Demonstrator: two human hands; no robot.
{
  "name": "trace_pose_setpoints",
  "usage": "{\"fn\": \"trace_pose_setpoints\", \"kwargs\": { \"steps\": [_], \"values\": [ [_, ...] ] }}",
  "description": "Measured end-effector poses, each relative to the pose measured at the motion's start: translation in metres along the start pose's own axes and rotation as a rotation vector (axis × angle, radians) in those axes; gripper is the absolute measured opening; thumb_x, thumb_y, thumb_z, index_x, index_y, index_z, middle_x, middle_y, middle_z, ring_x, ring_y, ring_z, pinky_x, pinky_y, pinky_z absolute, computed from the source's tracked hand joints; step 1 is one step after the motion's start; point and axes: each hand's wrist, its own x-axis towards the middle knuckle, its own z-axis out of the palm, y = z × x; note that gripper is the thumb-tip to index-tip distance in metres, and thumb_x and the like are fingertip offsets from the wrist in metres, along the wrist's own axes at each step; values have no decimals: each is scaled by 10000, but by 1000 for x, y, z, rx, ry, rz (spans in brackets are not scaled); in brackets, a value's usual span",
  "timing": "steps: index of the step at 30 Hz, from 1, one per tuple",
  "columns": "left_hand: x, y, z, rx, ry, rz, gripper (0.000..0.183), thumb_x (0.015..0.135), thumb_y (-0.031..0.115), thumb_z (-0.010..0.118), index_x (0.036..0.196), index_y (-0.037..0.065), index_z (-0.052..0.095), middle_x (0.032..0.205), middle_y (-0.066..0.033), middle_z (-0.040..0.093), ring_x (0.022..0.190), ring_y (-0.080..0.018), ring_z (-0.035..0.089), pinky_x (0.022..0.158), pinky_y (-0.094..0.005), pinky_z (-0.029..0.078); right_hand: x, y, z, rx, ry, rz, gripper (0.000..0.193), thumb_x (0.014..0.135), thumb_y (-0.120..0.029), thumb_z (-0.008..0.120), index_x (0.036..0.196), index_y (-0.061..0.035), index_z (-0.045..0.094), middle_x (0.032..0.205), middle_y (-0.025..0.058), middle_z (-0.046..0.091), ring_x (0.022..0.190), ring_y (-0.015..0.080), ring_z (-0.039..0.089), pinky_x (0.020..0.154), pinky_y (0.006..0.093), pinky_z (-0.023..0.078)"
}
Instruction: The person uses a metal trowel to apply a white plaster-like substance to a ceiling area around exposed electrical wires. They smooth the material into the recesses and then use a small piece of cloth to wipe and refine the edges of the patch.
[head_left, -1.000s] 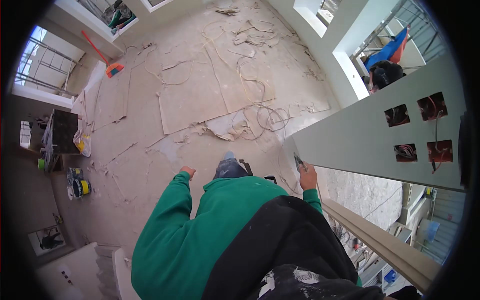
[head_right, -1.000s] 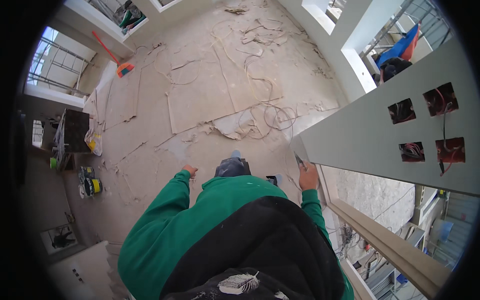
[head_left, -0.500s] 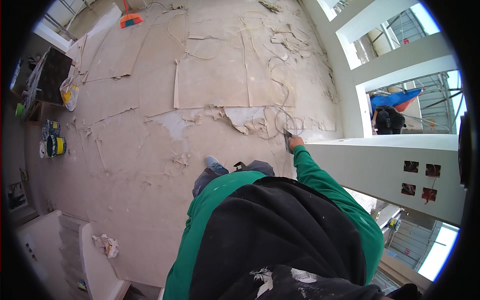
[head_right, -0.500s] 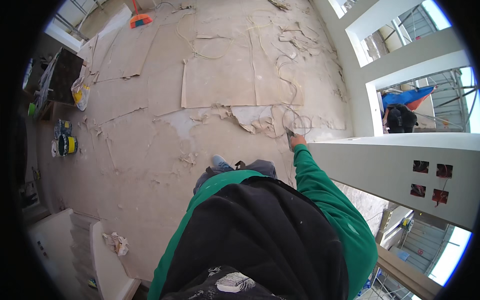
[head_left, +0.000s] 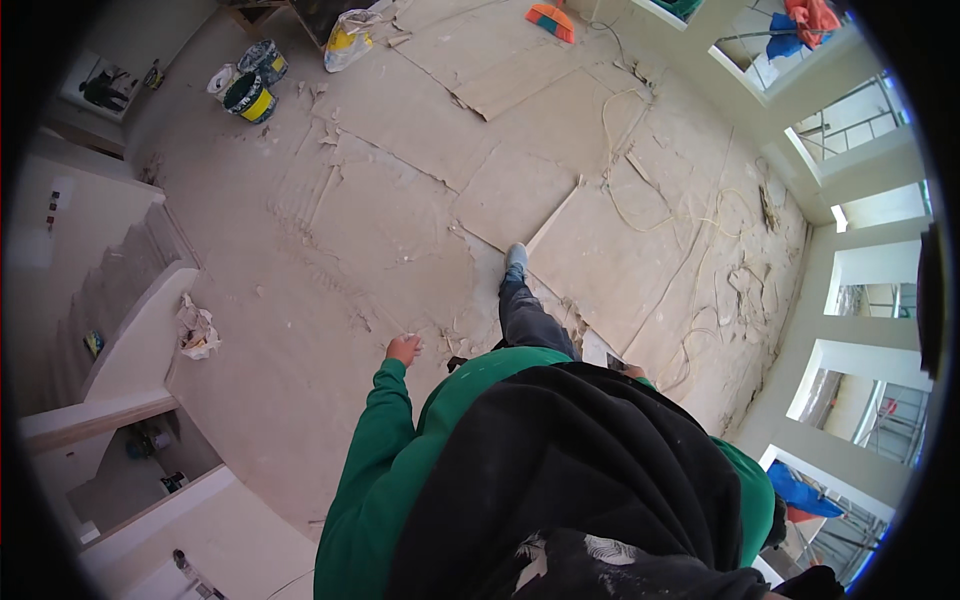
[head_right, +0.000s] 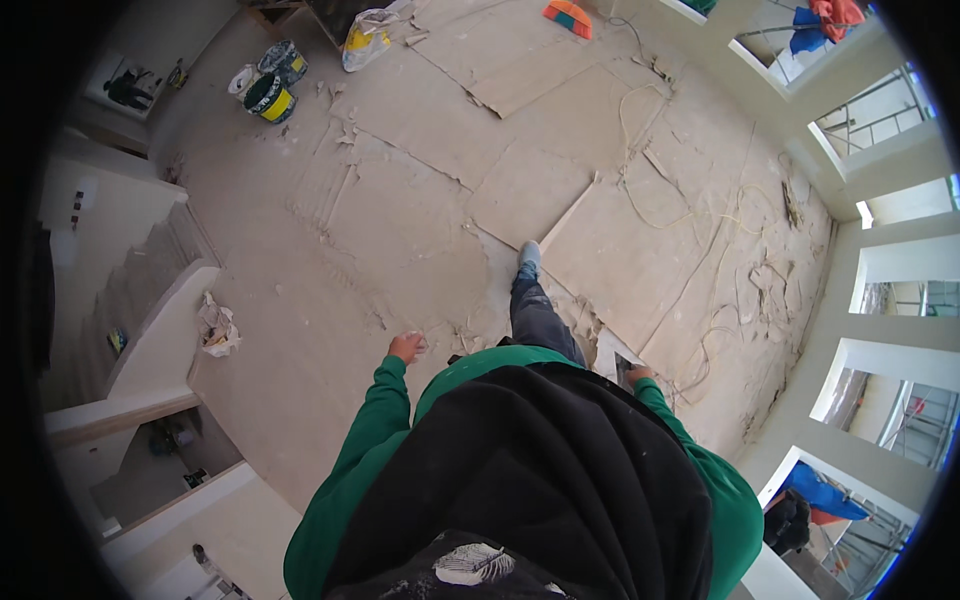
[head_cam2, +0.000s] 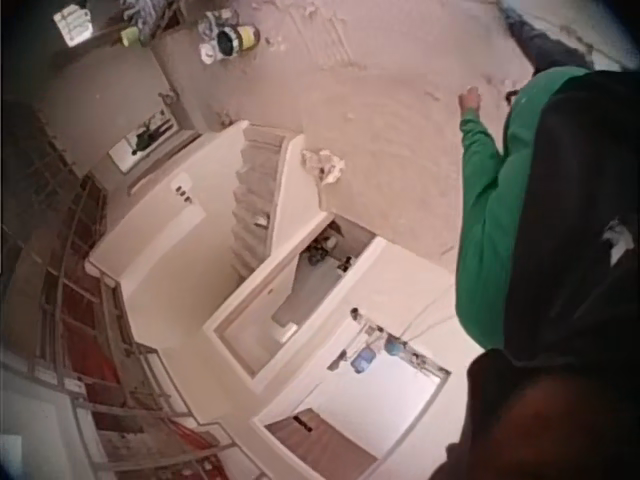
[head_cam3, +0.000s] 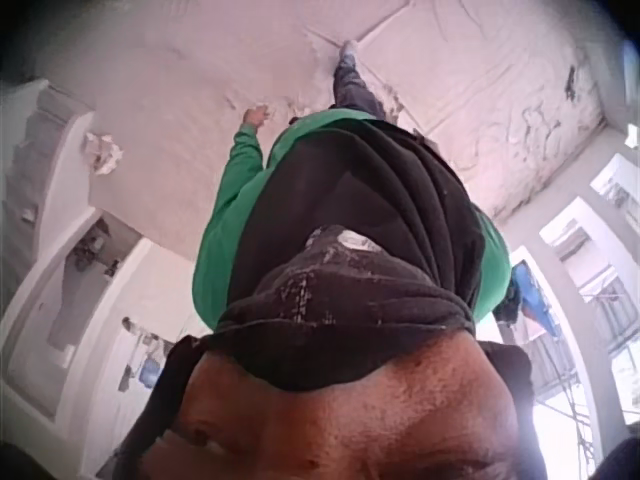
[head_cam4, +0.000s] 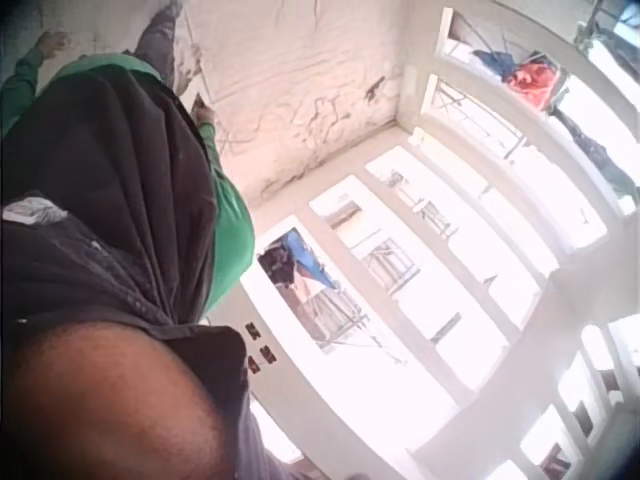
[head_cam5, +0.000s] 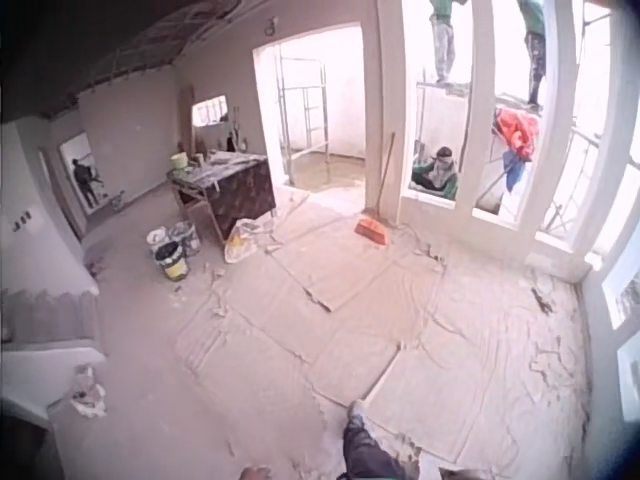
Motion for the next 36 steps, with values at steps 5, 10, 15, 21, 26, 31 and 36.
{"fn": "trace_pose_setpoints", "kwargs": {
  "steps": [5, 10, 15, 21, 26, 31, 36],
  "values": [
    [1, 65, -21, 150, -136, -400, 679, 900, 650, 492, 1287, 100, 580, 1127, -124, 699, 952, -272, 679, 815, -534, 508, 185, -130, -169, 81, 159, 3, 455, 808, -194, 534, 1238, -94, 645, 1152, 194, 678, 1094, 360, 639, 959, 411, 507],
    [72, 94, -50, -261, -99, -441, 836, 893, 747, 409, 1392, 83, 507, 1272, -165, 634, 1118, -296, 619, 950, -532, 460, 247, -437, -385, 189, 423, -364, 338, 840, -250, 560, 1103, -89, 700, 1005, 231, 692, 988, 405, 659, 864, 477, 525],
    [166, 259, -61, -581, 12, -238, 834, 925, 704, 415, 1436, 47, 450, 1373, -186, 551, 1235, -326, 543, 964, -544, 448, 289, -679, -515, 587, 324, -832, 258, 909, -227, 629, 1045, -15, 685, 853, 105, 701, 768, 215, 639, 748, 349, 504],
    [304, 480, -147, 66, 207, 135, 626, 916, 510, 592, 1245, -22, 611, 1158, -225, 672, 1095, -317, 643, 937, -424, 492, 294, -874, -580, 1033, -94, -824, 144, 928, -194, 662, 947, -58, 620, 846, 10, 597, 768, 148, 617, 735, 325, 553],
    [391, 705, -245, 179, 196, 567, 595, 912, 488, 614, 1189, -39, 635, 1100, -208, 696, 1026, -302, 669, 901, -376, 504, 271, -961, -661, 1310, -230, -648, 221, 923, -216, 671, 1042, -44, 603, 919, 54, 622, 825, 197, 651, 759, 390, 589],
    [397, 942, -293, 17, -329, 576, 617, 948, 455, 625, 1314, -37, 551, 1199, -123, 656, 1073, -211, 614, 939, -339, 486, 325, -1030, -725, 1641, -440, -669, 279, 961, -180, 615, 1159, 12, 576, 1058, 115, 653, 974, 249, 657, 883, 452, 561],
    [489, 1070, -286, 13, -457, 699, 483, 945, 307, 676, 1286, -19, 573, 1169, -88, 665, 1069, -180, 624, 943, -317, 480, 416, -1109, -793, 1727, -556, -601, 305, 971, -173, 595, 1206, 14, 541, 1141, 121, 633, 1043, 256, 638, 957, 406, 527]
  ]
}}
